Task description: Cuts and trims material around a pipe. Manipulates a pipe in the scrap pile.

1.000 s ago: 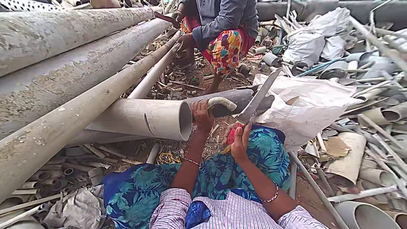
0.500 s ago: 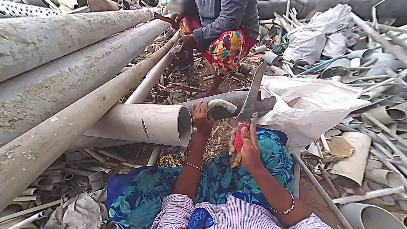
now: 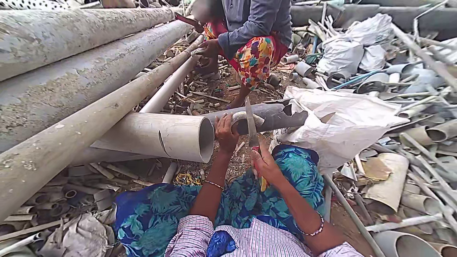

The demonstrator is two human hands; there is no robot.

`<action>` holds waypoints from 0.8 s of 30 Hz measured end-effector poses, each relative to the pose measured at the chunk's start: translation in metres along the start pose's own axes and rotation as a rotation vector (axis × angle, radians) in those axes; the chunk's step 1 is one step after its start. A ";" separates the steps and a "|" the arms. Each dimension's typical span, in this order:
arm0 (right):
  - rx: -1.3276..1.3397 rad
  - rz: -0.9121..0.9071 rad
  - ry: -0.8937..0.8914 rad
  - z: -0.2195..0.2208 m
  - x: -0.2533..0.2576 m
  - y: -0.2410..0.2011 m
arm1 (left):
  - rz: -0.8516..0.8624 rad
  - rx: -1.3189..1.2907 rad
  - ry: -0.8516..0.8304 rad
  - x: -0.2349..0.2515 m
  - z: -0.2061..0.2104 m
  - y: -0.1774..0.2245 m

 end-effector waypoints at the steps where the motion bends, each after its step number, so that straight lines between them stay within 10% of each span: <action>1: -0.001 -0.126 0.113 -0.015 -0.007 -0.014 | -0.005 -0.009 0.005 -0.001 0.001 -0.001; 4: 0.043 -0.482 0.466 -0.042 -0.018 -0.035 | 0.009 -0.015 0.055 -0.001 0.000 -0.002; 8: 0.027 0.015 0.014 0.008 -0.002 0.019 | -0.015 -0.014 0.001 -0.005 0.000 -0.001; 13: 0.065 -0.478 0.370 -0.022 -0.015 -0.027 | -0.003 -0.041 0.071 -0.001 0.000 -0.001; 17: -0.120 -0.007 0.039 0.009 0.005 0.015 | -0.022 -0.030 0.060 -0.001 0.000 0.001; 22: -0.131 -0.335 0.347 -0.019 -0.001 -0.017 | 0.022 -0.036 0.127 -0.002 -0.002 0.003; 24: -0.097 -0.171 0.262 -0.011 0.008 0.003 | 0.012 -0.033 0.109 -0.003 -0.002 0.004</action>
Point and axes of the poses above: each hand's wrist, its own x-axis towards the middle knuckle, its own z-axis out of the palm, y = z × x, the point moved 8 cm from there along x, towards the middle knuckle, and after that the axes turned 6 degrees about -x, right-handed, at the moved point
